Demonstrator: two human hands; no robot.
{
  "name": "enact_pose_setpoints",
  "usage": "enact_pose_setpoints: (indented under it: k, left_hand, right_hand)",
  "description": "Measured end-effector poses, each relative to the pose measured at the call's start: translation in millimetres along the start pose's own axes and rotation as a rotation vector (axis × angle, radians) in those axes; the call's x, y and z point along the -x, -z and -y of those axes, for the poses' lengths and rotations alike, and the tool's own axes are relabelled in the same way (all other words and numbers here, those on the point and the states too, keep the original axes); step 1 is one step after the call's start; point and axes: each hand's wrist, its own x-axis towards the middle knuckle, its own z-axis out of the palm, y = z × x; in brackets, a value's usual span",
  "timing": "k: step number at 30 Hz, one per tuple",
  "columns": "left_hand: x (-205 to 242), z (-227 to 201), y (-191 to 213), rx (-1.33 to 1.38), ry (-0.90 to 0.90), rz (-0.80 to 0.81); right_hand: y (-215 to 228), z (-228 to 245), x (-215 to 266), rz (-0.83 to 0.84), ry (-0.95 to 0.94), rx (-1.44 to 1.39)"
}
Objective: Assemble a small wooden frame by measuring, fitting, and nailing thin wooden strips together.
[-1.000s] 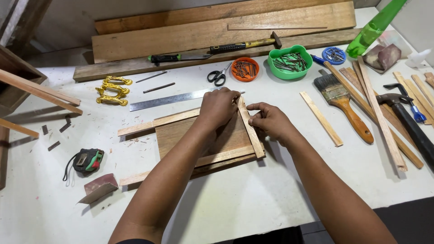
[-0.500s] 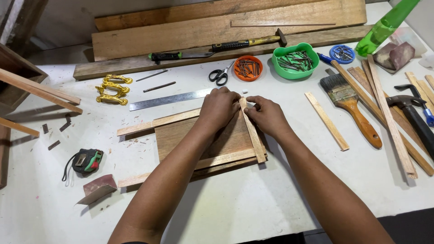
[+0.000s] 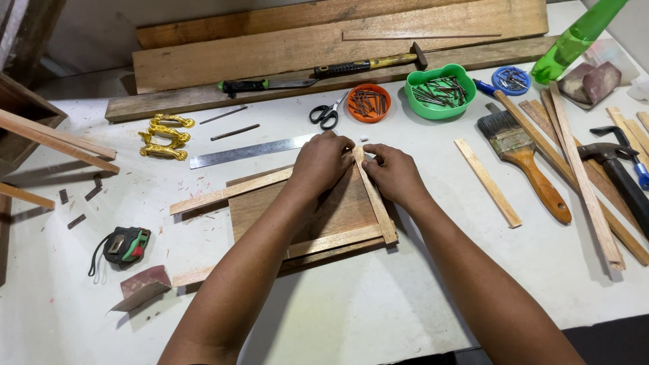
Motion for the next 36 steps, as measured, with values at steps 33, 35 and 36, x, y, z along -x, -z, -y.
enact_pose_setpoints:
  k: [33, 35, 36]
  left_hand:
    - [-1.9, 3.1, 4.0, 0.082, 0.008, 0.031]
    - [-1.6, 2.0, 4.5, 0.085, 0.017, 0.035]
    - [-1.5, 1.3, 4.9, 0.088, 0.028, 0.038]
  right_hand:
    - [-5.0, 1.0, 6.5, -0.031, -0.023, -0.054]
    - [-4.6, 2.5, 7.5, -0.04, 0.0, -0.045]
    - [-4.2, 3.3, 8.1, -0.049, 0.024, -0.037]
